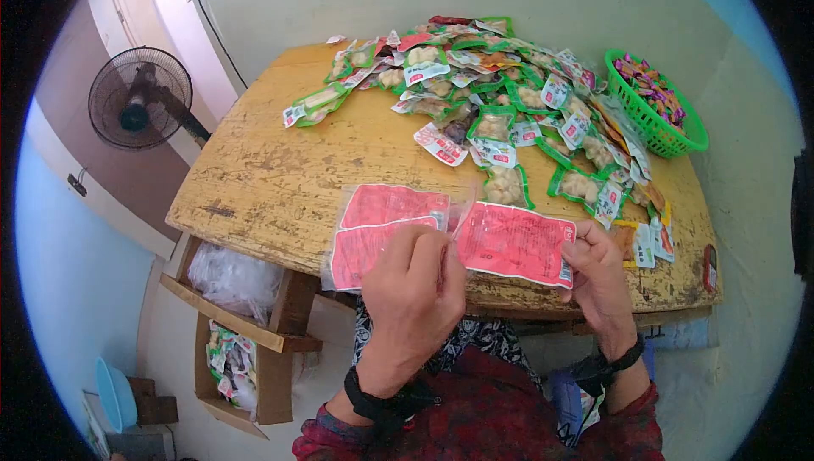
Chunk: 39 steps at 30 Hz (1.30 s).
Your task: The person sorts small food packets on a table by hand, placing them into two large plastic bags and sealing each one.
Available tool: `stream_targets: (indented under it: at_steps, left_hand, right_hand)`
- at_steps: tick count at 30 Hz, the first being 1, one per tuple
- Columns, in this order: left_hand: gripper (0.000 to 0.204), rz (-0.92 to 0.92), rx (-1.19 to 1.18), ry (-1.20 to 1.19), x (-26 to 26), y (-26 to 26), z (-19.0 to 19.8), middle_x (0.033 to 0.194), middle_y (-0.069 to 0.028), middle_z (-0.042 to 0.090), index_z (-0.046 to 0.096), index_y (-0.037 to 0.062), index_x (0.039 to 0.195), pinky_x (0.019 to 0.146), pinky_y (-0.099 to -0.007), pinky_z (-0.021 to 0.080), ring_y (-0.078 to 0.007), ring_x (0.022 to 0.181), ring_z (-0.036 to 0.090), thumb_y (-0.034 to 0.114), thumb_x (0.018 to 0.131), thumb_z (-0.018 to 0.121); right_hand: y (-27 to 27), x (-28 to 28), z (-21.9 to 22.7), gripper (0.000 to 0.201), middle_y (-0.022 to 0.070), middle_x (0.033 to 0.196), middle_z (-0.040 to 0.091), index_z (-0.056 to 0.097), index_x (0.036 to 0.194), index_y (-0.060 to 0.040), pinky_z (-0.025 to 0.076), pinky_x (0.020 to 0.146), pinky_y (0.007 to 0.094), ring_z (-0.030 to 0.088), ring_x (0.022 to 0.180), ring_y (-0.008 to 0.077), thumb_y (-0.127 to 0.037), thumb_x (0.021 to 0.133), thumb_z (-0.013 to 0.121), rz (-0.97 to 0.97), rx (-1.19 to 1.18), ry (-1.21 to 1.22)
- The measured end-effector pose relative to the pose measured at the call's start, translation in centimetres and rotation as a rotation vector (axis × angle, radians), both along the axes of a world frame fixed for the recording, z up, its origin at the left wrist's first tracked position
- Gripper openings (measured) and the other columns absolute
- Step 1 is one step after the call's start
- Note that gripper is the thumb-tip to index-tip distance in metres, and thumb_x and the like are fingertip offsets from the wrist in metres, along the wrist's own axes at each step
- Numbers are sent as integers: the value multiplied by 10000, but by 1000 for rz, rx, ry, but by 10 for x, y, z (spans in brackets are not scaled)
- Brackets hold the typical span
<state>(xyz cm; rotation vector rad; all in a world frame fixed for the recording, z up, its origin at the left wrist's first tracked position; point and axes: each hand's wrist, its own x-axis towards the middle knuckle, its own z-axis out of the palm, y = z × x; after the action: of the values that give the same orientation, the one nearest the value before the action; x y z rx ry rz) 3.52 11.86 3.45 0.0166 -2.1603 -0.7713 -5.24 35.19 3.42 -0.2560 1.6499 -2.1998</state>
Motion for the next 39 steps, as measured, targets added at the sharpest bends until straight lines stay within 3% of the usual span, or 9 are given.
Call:
stream_targets:
  at_steps: [1,11,19,23,32,39]
  left_hand:
    - [131,-6,12,30,0,0,0,889,-107,655,646,22,935,536,-346,503,-255,611,634,-38,838,712]
    - [143,3,-67,175,4,-6,4,907,-125,663,669,9,940,616,-378,538,-302,723,669,-24,811,721]
    - [149,-100,-66,201,4,10,8,930,-172,695,687,-18,964,671,-398,564,-342,778,692,-35,823,733]
    - [167,-44,-21,262,0,1,6,976,-175,703,675,-20,981,688,-407,565,-337,780,691,-23,825,735]
    - [256,-77,-83,225,4,10,3,1026,-157,701,666,-16,1006,728,-415,527,-322,836,653,-27,759,730]
    - [296,-96,-77,238,4,6,1,1044,-150,695,663,-20,1014,733,-414,522,-318,835,640,-21,721,711]
  right_hand:
    - [-4,1,0,201,57,927,720,562,1151,-22,569,480,236,686,676,91,-119,1004,659,13,-18,-7]
    - [-19,-11,-3,184,76,988,724,567,1164,-18,623,588,279,707,761,119,-117,1024,632,21,-33,50]
    - [-47,-4,5,164,70,980,726,569,1139,-33,618,580,279,706,756,119,-116,1017,641,63,-19,15]
    - [-40,-9,2,164,62,982,726,562,1141,-38,615,559,280,710,753,120,-101,1012,640,168,58,28]
    - [-53,3,-1,182,61,1003,724,547,1159,-44,617,585,271,711,774,113,-126,1022,634,84,-91,-54]
    - [-54,-7,-5,182,78,1048,729,545,1160,-47,611,616,270,714,799,116,-112,1017,638,187,-35,-4]
